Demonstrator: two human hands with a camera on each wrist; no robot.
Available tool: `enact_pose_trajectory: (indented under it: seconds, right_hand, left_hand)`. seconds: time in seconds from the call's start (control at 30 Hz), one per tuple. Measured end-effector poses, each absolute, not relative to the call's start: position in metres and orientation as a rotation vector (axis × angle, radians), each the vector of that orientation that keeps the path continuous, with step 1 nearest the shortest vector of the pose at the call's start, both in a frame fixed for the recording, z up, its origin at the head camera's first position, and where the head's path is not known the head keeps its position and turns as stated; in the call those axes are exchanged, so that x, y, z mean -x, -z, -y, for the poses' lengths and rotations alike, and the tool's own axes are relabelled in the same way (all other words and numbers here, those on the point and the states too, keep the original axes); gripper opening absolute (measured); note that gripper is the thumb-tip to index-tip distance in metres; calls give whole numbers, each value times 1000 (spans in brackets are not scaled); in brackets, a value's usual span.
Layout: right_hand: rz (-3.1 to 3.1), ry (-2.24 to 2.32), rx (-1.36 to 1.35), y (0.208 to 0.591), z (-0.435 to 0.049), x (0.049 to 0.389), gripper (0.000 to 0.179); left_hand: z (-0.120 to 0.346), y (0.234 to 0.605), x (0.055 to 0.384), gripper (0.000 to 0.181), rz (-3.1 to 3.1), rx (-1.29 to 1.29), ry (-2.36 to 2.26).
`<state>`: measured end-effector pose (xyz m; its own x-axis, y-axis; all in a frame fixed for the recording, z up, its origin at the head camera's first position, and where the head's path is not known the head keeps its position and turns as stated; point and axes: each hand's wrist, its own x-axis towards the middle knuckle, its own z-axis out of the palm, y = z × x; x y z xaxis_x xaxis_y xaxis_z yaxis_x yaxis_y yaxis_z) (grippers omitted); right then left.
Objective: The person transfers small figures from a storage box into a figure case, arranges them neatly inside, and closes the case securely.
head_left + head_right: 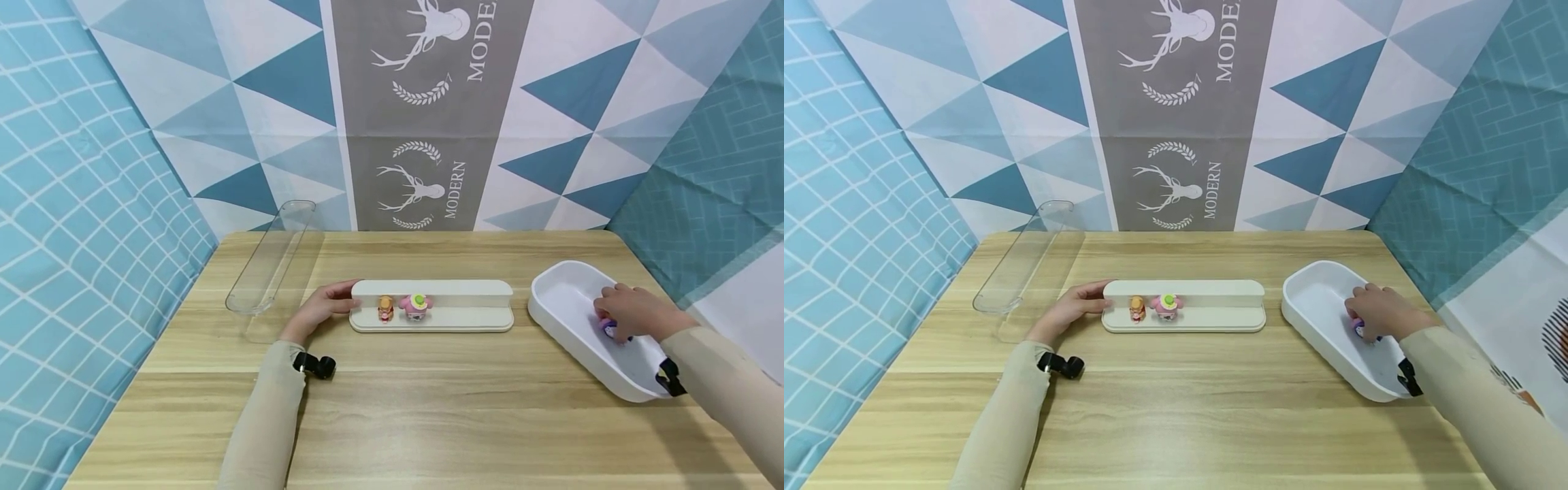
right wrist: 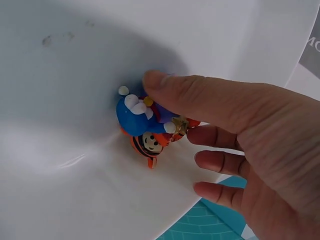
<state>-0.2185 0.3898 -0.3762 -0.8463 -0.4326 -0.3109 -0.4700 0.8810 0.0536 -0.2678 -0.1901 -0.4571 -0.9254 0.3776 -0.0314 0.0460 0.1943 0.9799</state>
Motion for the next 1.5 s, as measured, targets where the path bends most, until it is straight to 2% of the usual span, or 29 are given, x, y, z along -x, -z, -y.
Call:
enact_pose_trajectory:
  seconds: [0.3, 0.67, 1.07, 1.3, 1.5]
  right_hand:
    - [-2750, -208, 718, 377, -387, 219, 27]
    - [-2772, -124, 695, 379, -390, 222, 29]
    - [-2705, 440, 540, 386, -395, 225, 28]
    - [-2652, 618, 416, 384, -394, 222, 30]
    - [-2608, 798, 437, 389, -395, 220, 31]
  left_hand:
    - [189, 457, 268, 54, -2225, -384, -1780]
    - [189, 454, 267, 55, -2236, -421, -1783]
    - [190, 454, 268, 56, -2236, -404, -1783]
    - [190, 453, 267, 57, -2223, -395, -1788]
    - [190, 453, 266, 57, -2225, -394, -1783]
